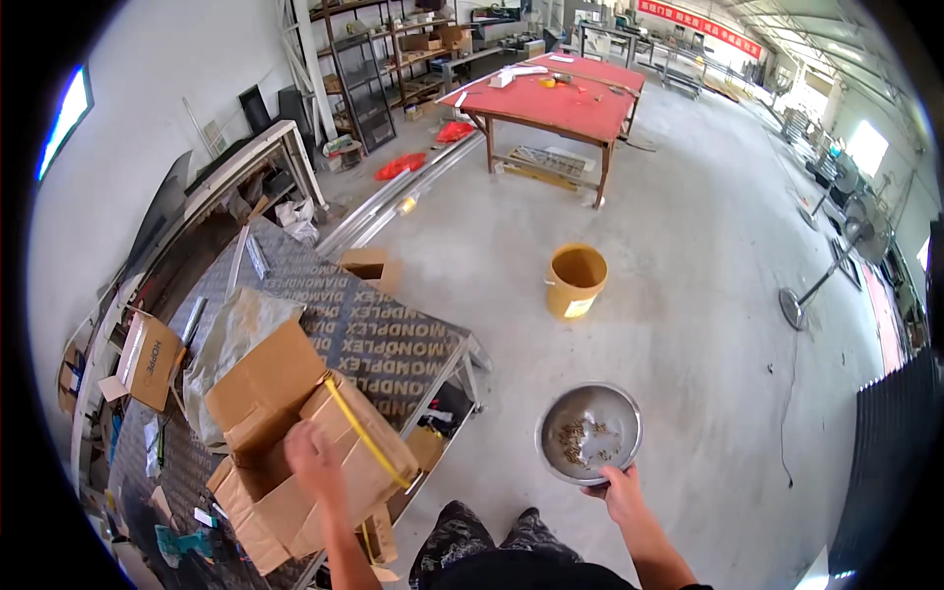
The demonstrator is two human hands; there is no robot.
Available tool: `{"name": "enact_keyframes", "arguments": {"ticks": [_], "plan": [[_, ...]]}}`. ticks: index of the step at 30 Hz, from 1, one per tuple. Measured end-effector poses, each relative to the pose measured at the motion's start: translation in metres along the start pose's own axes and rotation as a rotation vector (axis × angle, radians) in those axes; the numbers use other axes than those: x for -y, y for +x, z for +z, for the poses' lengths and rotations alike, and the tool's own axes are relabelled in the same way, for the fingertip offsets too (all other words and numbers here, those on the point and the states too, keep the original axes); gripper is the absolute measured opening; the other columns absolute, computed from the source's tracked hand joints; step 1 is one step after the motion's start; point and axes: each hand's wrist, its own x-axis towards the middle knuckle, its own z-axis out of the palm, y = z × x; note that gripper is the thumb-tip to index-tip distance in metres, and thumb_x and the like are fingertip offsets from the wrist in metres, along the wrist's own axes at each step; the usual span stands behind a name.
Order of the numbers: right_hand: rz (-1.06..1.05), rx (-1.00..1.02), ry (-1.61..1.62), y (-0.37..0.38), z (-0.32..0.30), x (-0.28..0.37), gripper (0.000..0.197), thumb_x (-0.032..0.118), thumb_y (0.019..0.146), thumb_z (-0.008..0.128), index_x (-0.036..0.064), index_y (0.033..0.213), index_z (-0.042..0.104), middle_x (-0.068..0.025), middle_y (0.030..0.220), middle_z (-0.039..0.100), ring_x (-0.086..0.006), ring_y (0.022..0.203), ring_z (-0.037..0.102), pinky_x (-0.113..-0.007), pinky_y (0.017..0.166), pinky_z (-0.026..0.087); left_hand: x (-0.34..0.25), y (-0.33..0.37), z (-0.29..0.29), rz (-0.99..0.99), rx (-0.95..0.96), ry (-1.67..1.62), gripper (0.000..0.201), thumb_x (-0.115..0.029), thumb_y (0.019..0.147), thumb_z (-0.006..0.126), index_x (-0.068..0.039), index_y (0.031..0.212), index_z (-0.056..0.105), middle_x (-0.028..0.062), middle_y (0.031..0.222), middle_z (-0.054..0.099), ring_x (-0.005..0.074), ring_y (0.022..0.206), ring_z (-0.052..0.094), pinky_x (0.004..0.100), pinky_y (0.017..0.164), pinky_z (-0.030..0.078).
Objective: The person gathers fasteners into a metal bowl from a shelf and a white bag, then carries the bowl and a drill across a workshop towards a stack of frames.
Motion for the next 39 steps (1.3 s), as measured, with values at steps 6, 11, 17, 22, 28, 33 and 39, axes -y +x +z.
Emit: {"name": "enact_keyframes", "arguments": {"ticks": [6, 11, 17, 22, 28, 33, 39], "plan": [[0.066, 0.107, 0.073, 0.104, 0.0, 0.03, 0.046, -0.001, 0.074, 0.05, 0.002, 0.116, 0.033, -0.0191, 0.1, 0.054, -0.0293, 0.074, 0.063, -0.038, 0.055, 0.058, -0.086, 0.002, 0.132, 0.14, 0.383, -0.264, 0.013, -0.005, 0.072, 0.059, -0.003, 0.085, 0.06, 0.0128, 0.087, 0.059, 0.0313, 0.085, 0.054, 0.0381, 0.075, 0.044], [0.121, 0.173, 0.111, 0.21, 0.037, 0.086, 0.042, 0.0, 0.074, 0.053, -0.0005, 0.112, 0.037, -0.019, 0.097, 0.056, -0.0278, 0.071, 0.063, -0.038, 0.056, 0.057, -0.089, 0.021, 0.243, 0.039, 0.514, -0.26, 0.011, -0.013, 0.074, 0.058, -0.005, 0.081, 0.061, 0.0118, 0.087, 0.059, 0.0307, 0.082, 0.055, 0.0389, 0.071, 0.045], [0.017, 0.058, 0.125, 0.323, 0.073, 0.189, 0.041, 0.001, 0.073, 0.053, -0.0011, 0.11, 0.039, -0.0177, 0.092, 0.058, -0.0271, 0.071, 0.062, -0.036, 0.055, 0.057, -0.119, 0.11, 0.391, 0.123, 0.73, -0.247, 0.018, -0.021, 0.074, 0.059, -0.005, 0.083, 0.06, 0.0155, 0.083, 0.059, 0.0337, 0.083, 0.055, 0.0437, 0.071, 0.044], [-0.222, -0.08, 0.111, 0.41, 0.1, 0.256, 0.029, 0.005, 0.074, 0.055, -0.0017, 0.101, 0.045, -0.0154, 0.088, 0.059, -0.0283, 0.071, 0.062, -0.035, 0.054, 0.054, -0.174, 0.189, 0.499, 0.216, 0.829, -0.338, 0.029, -0.027, 0.077, 0.057, -0.006, 0.096, 0.059, 0.0141, 0.094, 0.06, 0.0335, 0.089, 0.055, 0.0424, 0.076, 0.044], [-0.119, -0.131, 0.345, 0.566, 0.102, 0.316, 0.036, 0.008, 0.075, 0.049, 0.0001, 0.109, 0.041, -0.0171, 0.086, 0.058, -0.029, 0.065, 0.061, -0.031, 0.049, 0.054, -0.169, 0.239, 0.604, 0.123, 1.081, -0.247, 0.035, -0.031, 0.079, 0.053, -0.007, 0.104, 0.058, 0.0151, 0.102, 0.059, 0.032, 0.096, 0.054, 0.041, 0.082, 0.044], [-0.131, -0.093, 0.109, 0.676, 0.183, 0.346, 0.032, 0.005, 0.074, 0.043, -0.0084, 0.103, 0.045, -0.0198, 0.091, 0.057, -0.0301, 0.067, 0.061, -0.028, 0.048, 0.052, -0.098, 0.25, 0.686, 0.03, 1.465, 0.116, 0.038, -0.032, 0.079, 0.053, -0.007, 0.106, 0.056, 0.016, 0.109, 0.056, 0.0309, 0.102, 0.052, 0.0394, 0.085, 0.043], [0.125, 0.187, -0.058, 0.817, 0.337, 0.373, 0.02, 0.001, 0.072, 0.047, -0.0092, 0.089, 0.048, -0.0162, 0.074, 0.056, -0.028, 0.057, 0.057, -0.034, 0.046, 0.052, -0.071, 0.318, 0.688, -0.501, 0.948, -0.219, 0.035, -0.032, 0.078, 0.054, -0.006, 0.1, 0.06, 0.0151, 0.09, 0.063, 0.0313, 0.086, 0.06, 0.0387, 0.075, 0.047]]}}
